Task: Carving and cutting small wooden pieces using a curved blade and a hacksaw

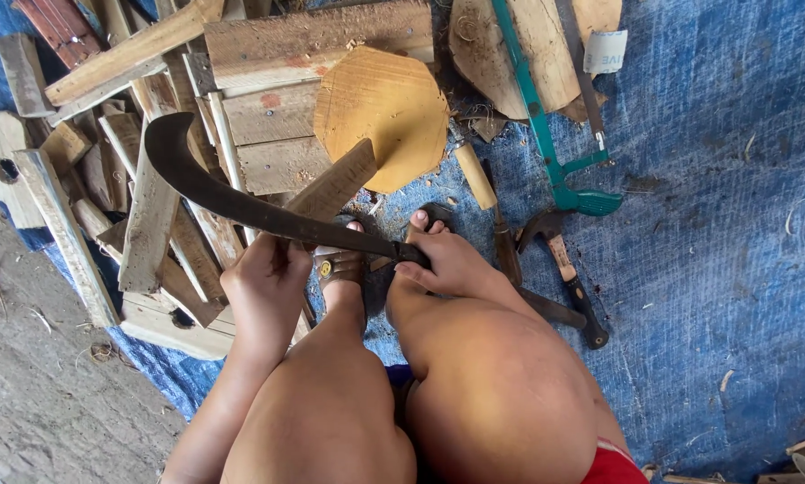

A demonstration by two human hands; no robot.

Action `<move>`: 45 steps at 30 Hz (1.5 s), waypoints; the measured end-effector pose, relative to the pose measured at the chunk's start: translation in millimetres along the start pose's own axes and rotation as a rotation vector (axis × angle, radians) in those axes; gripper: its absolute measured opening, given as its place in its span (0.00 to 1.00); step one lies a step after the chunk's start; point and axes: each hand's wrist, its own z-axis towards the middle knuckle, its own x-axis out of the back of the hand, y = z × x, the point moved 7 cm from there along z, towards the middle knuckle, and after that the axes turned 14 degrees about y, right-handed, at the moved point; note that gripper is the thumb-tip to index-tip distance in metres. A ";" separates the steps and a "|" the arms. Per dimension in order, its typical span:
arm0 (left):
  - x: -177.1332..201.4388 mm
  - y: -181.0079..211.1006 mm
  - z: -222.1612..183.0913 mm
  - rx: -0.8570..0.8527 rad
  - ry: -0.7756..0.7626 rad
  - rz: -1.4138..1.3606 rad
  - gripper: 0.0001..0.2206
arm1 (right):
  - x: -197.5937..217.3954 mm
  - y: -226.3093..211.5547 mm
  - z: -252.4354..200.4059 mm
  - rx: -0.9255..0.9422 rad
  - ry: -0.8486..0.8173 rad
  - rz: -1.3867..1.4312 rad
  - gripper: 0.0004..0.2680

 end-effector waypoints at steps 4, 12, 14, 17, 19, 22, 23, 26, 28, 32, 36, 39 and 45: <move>0.5 8.4 4.4 -0.016 0.010 -0.012 0.09 | -3.7 3.3 0.3 -0.040 -0.035 -0.025 0.18; 2.6 13.2 4.8 -0.012 -0.005 -0.040 0.13 | -23.7 45.4 0.4 -0.198 -0.070 -0.058 0.24; 2.7 10.3 4.2 -0.002 -0.008 -0.045 0.13 | -20.6 39.6 2.7 -0.208 -0.085 -0.037 0.22; 2.1 8.5 6.2 0.002 0.000 -0.049 0.14 | -18.2 34.3 8.4 -0.237 -0.101 -0.003 0.23; 2.2 7.7 6.3 -0.001 0.008 -0.050 0.15 | -17.4 32.9 10.2 -0.261 -0.103 0.008 0.25; 1.9 5.3 5.8 0.003 0.003 -0.065 0.15 | -17.3 32.1 13.5 -0.266 -0.104 0.017 0.25; 1.9 4.1 5.2 0.008 0.002 -0.062 0.16 | -18.3 33.4 14.5 -0.274 -0.104 0.013 0.27; 1.7 2.5 3.9 0.009 -0.001 -0.057 0.16 | -18.1 34.4 17.8 -0.287 -0.105 0.012 0.28; 1.4 2.3 4.6 0.004 -0.002 -0.054 0.16 | -17.1 32.9 21.1 -0.291 -0.105 0.016 0.28; 1.2 1.8 4.2 -0.002 0.003 -0.052 0.15 | -22.3 40.8 25.6 -0.276 -0.094 0.017 0.26; 0.3 9.5 2.4 -0.010 -0.017 -0.054 0.14 | -19.8 59.6 33.5 -0.341 -0.053 0.075 0.20; -0.2 13.7 7.1 -0.038 -0.005 -0.049 0.16 | -18.7 60.1 37.0 -0.299 -0.054 0.126 0.19; -0.5 10.9 5.5 -0.070 0.009 -0.030 0.16 | -20.7 69.2 41.2 -0.330 -0.064 0.090 0.19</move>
